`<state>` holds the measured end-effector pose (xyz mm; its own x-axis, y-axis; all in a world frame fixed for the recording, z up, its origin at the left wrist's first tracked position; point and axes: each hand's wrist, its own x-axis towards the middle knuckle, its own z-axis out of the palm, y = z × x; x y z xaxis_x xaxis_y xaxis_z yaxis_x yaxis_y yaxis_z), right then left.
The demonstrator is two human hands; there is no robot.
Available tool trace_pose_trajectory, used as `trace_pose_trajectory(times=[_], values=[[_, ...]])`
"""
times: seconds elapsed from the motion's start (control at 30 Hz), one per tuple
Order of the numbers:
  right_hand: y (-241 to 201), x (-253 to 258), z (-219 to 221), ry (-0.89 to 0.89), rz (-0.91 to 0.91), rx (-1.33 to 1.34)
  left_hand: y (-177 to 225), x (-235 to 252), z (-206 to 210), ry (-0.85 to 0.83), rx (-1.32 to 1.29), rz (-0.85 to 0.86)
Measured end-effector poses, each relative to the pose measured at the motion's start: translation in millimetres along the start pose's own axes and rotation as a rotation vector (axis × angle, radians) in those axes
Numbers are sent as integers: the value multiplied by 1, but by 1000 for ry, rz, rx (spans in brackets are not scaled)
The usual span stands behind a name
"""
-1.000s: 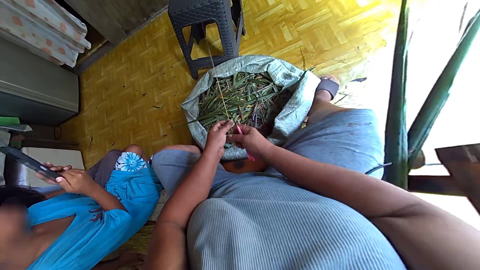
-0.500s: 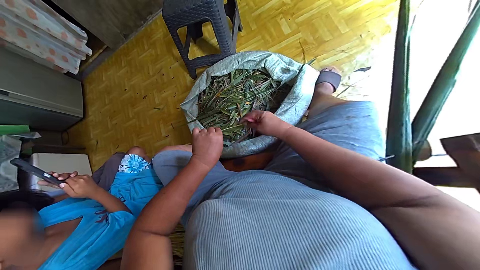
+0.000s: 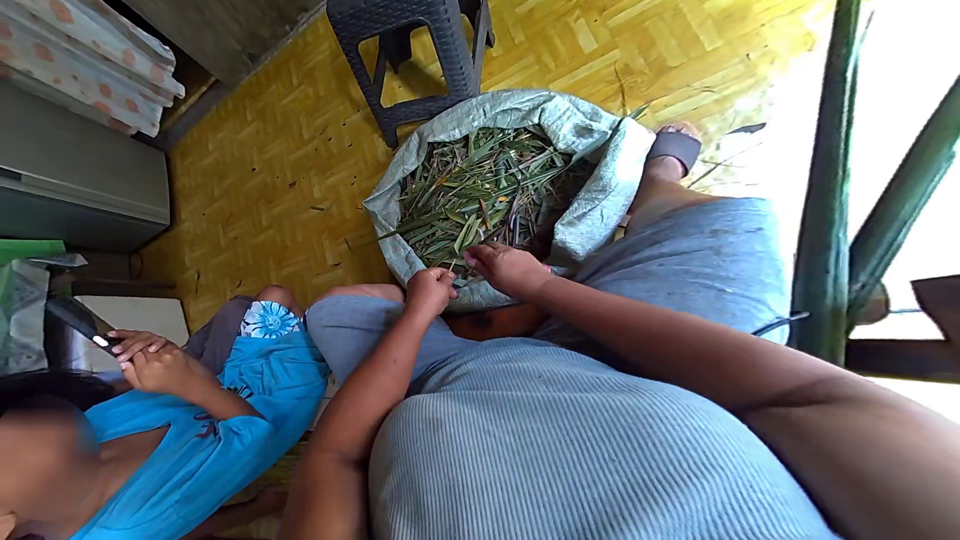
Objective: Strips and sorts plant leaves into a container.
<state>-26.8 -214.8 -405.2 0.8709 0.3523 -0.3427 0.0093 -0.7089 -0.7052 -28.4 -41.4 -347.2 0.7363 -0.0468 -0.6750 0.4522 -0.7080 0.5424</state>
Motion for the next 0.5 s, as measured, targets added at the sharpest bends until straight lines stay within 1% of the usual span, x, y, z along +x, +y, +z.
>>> trace_pose_trajectory(times=[0.1,0.17,0.23,0.3,0.33,0.4,0.47,0.5], values=[[16,17,-2,1,63,-55,-6,-1,-5,-22,16,-27],[28,26,-8,10,158,-72,-10,-2,-8,-31,37,-41],[36,30,-19,26,291,-50,-13,-5,-9,-47,51,-69],[46,32,-29,40,378,-4,-18,-6,-8,-54,10,-100],[48,33,-31,40,381,24,-21,-5,-8,-54,-35,-110],[41,29,-29,46,330,115,-26,-2,-8,-52,-142,-123],[24,20,-21,54,240,236,-27,3,-4,-40,-220,-122],[13,14,-16,23,204,289,-25,5,-2,-33,-240,-118]])
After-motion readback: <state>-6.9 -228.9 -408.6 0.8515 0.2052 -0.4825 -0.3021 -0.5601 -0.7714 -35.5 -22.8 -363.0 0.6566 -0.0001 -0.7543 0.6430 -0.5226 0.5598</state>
